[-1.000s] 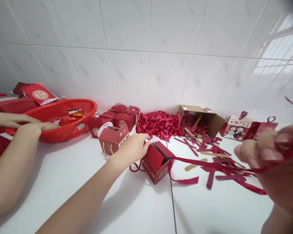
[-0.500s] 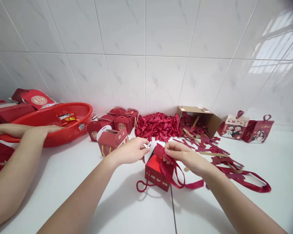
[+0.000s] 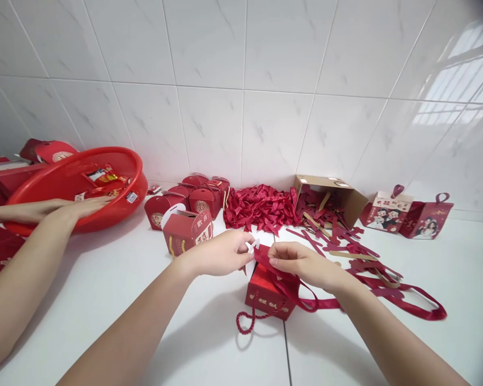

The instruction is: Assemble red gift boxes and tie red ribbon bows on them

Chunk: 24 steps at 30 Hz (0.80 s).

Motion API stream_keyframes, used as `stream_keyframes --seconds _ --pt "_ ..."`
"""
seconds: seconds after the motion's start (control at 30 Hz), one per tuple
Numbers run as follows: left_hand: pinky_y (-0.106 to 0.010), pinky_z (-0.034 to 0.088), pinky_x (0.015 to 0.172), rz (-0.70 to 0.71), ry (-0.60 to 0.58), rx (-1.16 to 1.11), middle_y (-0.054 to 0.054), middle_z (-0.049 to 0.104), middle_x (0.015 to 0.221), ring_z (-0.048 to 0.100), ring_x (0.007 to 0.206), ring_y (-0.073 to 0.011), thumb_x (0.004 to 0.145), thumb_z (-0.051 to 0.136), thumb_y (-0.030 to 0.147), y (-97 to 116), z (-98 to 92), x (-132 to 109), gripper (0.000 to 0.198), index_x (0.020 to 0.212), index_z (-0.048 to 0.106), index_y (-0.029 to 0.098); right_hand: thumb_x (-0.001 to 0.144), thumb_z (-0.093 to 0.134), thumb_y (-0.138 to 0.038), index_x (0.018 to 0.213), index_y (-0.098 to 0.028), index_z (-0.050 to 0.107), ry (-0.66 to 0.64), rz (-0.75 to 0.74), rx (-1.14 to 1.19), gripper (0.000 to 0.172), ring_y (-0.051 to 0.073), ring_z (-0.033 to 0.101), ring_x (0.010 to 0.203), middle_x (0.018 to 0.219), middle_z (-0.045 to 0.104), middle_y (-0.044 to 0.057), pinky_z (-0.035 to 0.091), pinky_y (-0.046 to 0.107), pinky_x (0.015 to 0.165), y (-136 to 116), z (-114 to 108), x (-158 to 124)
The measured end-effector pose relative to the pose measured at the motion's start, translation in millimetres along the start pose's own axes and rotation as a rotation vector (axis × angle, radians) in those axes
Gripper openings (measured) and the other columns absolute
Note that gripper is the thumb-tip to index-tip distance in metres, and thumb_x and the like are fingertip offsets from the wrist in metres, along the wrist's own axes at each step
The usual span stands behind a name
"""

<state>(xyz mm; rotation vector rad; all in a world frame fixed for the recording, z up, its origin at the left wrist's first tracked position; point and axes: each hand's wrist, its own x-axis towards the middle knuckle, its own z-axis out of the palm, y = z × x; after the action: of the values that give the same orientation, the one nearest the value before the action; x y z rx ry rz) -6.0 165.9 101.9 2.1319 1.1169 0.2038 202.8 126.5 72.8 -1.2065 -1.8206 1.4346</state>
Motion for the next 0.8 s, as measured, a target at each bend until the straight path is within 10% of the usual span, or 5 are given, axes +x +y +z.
stream_keyframes --seconds 0.8 --pt "-0.023 0.031 0.045 0.03 0.025 0.051 0.004 0.045 0.057 0.047 0.052 -0.0143 0.081 0.046 0.037 8.1 0.9 -5.1 0.031 0.104 0.054 0.019 0.078 0.048 -0.029 0.072 -0.018 0.05 0.051 0.098 -0.078 0.013 0.009 0.029 0.052 0.061 0.038 -0.005 0.021 0.023 0.048 -0.4 -0.2 0.5"
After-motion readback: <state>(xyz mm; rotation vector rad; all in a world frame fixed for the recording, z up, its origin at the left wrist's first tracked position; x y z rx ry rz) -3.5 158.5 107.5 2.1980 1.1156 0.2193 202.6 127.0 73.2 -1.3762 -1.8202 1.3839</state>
